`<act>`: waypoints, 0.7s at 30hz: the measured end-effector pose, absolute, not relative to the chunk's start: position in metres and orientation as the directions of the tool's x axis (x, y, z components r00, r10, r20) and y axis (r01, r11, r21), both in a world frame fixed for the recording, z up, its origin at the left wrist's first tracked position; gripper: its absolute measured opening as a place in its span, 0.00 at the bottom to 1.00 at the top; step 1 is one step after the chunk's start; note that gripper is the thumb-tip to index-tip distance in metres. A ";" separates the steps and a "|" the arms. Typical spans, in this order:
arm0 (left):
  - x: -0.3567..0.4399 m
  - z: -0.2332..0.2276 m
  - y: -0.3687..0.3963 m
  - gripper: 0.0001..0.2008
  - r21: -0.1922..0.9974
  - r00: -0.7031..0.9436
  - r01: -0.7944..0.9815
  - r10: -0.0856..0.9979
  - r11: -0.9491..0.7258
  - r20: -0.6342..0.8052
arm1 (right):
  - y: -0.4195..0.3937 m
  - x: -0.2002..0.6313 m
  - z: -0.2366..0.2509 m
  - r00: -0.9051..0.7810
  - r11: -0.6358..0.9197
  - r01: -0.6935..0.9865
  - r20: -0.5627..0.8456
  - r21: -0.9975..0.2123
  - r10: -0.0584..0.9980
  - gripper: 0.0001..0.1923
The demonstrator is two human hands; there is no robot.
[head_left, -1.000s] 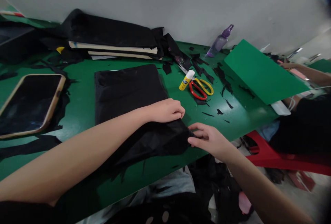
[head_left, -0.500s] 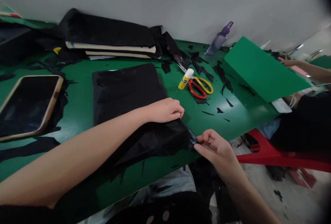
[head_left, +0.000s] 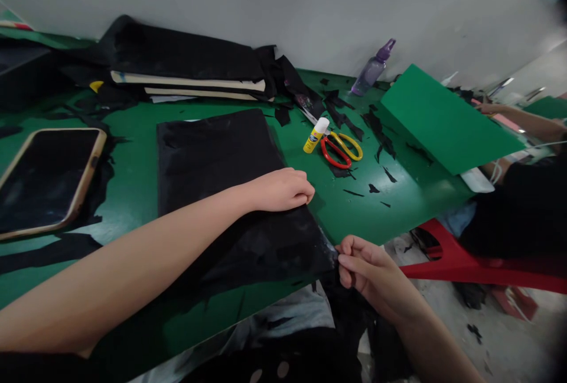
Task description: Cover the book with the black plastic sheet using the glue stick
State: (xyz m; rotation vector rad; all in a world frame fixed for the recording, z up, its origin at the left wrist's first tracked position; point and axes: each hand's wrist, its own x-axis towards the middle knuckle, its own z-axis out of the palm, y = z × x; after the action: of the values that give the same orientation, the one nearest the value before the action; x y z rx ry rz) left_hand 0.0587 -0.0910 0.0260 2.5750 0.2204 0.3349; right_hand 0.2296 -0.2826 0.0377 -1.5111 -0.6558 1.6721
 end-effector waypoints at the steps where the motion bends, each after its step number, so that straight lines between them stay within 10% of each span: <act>1: 0.059 0.026 -0.091 0.10 0.522 0.957 0.090 0.220 -0.848 0.192 | -0.282 0.232 0.038 -0.018 -0.591 -0.112 -0.593 -0.798 0.805 0.11; 6: 0.058 0.026 -0.092 0.11 0.508 0.961 0.096 0.213 -0.856 0.178 | -0.265 0.246 0.051 0.116 -0.433 0.411 -0.425 -0.802 0.898 0.10; 14: 0.059 0.028 -0.093 0.10 0.492 0.963 0.103 0.211 -0.865 0.169 | -0.167 0.269 0.047 -0.015 0.170 0.709 0.226 -0.685 0.974 0.09; 21: 0.058 0.032 -0.094 0.11 0.508 0.967 0.116 0.214 -0.853 0.139 | -0.086 0.263 0.022 -0.168 0.283 0.798 0.255 -0.532 0.952 0.18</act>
State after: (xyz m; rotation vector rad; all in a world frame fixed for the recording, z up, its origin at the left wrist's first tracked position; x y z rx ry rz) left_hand 0.0578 -0.0936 0.0316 2.5993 0.2339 0.2599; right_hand 0.2631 -0.0862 0.0223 -1.5637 -2.0176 0.3733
